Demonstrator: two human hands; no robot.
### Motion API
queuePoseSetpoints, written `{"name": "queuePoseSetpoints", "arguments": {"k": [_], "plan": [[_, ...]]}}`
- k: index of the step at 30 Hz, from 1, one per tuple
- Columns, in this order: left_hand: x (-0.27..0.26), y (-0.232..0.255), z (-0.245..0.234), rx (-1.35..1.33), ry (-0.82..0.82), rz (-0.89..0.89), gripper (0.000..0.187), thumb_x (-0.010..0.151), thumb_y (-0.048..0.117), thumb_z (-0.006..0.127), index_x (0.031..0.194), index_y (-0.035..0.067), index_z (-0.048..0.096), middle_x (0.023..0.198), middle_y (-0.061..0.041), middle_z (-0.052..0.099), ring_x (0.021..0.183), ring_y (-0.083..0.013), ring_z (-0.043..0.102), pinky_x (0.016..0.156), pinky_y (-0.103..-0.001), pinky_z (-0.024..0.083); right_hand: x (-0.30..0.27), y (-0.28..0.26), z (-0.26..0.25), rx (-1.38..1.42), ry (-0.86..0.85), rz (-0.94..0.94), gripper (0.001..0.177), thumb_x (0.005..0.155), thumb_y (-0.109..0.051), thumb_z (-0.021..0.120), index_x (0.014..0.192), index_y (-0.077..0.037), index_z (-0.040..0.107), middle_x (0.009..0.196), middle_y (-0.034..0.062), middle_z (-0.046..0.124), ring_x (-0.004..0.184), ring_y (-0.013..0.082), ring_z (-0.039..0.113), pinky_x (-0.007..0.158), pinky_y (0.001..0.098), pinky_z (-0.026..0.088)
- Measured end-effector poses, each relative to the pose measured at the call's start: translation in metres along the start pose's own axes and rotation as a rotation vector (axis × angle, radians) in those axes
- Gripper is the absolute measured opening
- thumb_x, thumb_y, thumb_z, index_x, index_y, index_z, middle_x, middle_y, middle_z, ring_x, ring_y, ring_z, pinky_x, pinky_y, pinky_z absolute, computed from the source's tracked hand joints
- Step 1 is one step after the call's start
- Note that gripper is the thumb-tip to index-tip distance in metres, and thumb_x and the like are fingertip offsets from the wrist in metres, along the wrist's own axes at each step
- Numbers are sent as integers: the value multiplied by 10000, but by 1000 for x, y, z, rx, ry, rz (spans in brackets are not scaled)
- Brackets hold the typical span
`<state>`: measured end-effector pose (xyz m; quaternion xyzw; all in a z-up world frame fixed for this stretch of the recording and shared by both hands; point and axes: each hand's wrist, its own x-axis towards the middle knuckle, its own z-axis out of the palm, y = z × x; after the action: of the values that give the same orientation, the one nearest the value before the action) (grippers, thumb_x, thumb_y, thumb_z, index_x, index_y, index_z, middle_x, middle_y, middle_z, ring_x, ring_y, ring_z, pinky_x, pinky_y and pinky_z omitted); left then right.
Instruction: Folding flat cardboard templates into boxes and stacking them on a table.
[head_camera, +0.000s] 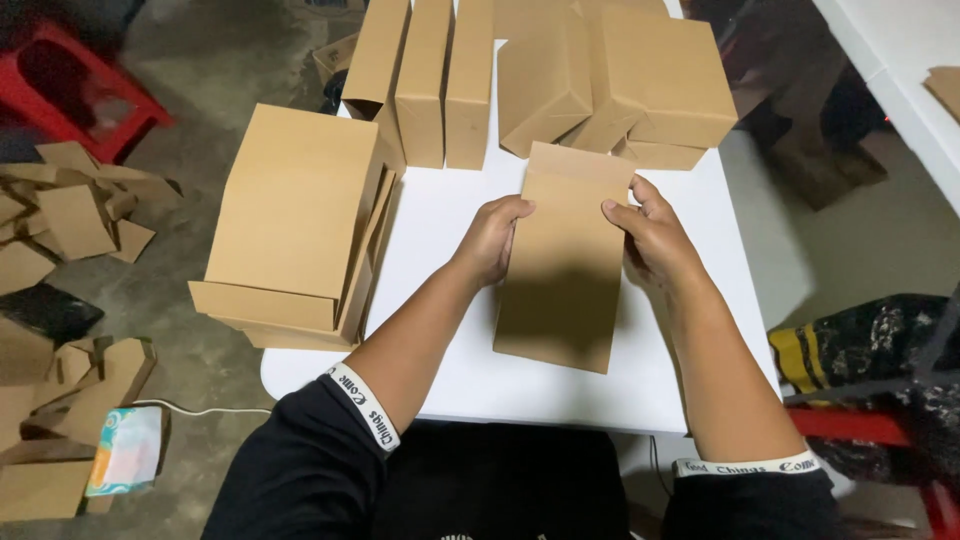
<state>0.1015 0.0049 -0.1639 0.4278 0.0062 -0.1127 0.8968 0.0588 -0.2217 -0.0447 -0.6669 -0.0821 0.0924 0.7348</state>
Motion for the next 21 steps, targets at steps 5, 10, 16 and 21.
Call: {"name": "queuePoseSetpoints", "arguments": {"k": [5,10,16,21], "plan": [[5,-9,-10,21,100,-58,178,896,160,680,1007,22,687,877,-172,754,743,-300,767,645,-399,640,4,16,-8,25,-4,54,502,1004,-68,607,1491,-92,485,1172,200,709,1055,304,728,915,447,598],[4,-17,-31,129,111,-106,148,897,158,690,1001,52,695,874,-139,764,737,-264,774,631,-354,646,0,4,4,47,-24,68,497,998,-46,620,1476,-112,498,1172,181,725,1059,286,744,939,426,606],[-64,60,59,232,72,-168,268,861,169,726,1096,47,689,934,-151,775,801,-297,784,711,-393,661,-8,-19,25,19,-71,187,458,987,-60,641,1423,-127,519,1157,179,730,1051,319,752,934,446,612],[-67,64,66,252,87,-170,415,872,161,738,1247,0,659,1040,-182,771,915,-337,780,814,-434,648,-10,-25,30,19,-55,244,443,975,-79,654,1398,-132,533,1142,181,740,1012,323,761,903,458,625]]}}
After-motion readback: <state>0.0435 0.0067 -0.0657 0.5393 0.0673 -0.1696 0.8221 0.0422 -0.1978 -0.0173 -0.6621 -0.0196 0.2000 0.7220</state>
